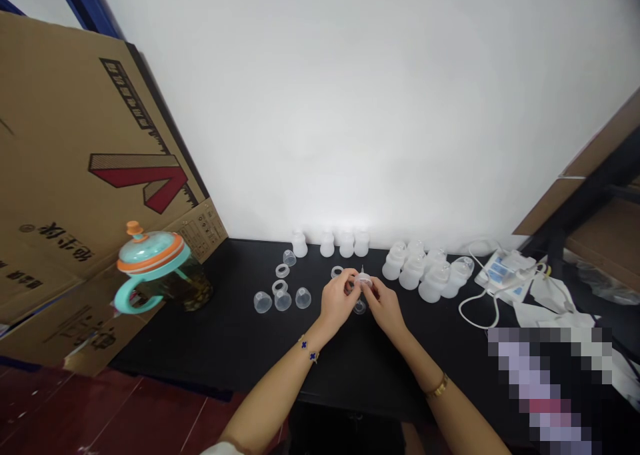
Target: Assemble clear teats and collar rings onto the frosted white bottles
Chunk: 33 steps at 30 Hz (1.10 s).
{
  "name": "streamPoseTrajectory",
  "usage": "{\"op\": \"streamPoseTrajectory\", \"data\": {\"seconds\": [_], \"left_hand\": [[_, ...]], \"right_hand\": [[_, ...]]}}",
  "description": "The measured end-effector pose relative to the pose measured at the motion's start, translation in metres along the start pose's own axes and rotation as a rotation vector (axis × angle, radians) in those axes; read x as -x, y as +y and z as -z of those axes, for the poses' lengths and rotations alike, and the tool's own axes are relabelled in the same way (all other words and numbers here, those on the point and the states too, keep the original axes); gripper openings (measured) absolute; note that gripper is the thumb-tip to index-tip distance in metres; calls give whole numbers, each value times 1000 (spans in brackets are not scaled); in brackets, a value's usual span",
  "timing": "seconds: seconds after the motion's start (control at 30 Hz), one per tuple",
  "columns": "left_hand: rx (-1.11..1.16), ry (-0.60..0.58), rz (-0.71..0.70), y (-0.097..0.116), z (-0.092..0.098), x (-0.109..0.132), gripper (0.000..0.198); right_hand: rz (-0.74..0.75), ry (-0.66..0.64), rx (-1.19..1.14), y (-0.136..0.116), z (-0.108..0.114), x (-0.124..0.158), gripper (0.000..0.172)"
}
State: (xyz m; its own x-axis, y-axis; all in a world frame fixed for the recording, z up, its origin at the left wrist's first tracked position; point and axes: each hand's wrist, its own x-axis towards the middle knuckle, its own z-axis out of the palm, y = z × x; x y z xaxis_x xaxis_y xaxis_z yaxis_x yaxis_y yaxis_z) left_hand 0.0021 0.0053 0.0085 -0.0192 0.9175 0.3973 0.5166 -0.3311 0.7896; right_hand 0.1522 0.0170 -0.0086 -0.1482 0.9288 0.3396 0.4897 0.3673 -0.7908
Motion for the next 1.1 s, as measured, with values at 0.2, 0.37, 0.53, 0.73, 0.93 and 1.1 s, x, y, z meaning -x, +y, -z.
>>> {"op": "streamPoseTrajectory", "data": {"seconds": [0.2,0.37,0.53,0.73,0.93,1.1], "left_hand": [[-72,45,2,1,4,-3,15],[-12,98,-39,0,0,-1,22],[124,68,-37,-3,-4,1,26],[96,52,-17,-3,-2,-1,24],[86,13,-48,-5,-4,-1,29],[105,-18,-33,-6,-5,-1,31]], "right_hand": [[-19,13,21,2,2,-1,37],[-19,1,-37,0,2,-1,40],[-19,4,-77,-1,1,1,39],[-20,3,-79,-2,0,2,37],[-9,11,-65,-1,0,2,37],[-18,13,-64,0,-1,1,36]]}}
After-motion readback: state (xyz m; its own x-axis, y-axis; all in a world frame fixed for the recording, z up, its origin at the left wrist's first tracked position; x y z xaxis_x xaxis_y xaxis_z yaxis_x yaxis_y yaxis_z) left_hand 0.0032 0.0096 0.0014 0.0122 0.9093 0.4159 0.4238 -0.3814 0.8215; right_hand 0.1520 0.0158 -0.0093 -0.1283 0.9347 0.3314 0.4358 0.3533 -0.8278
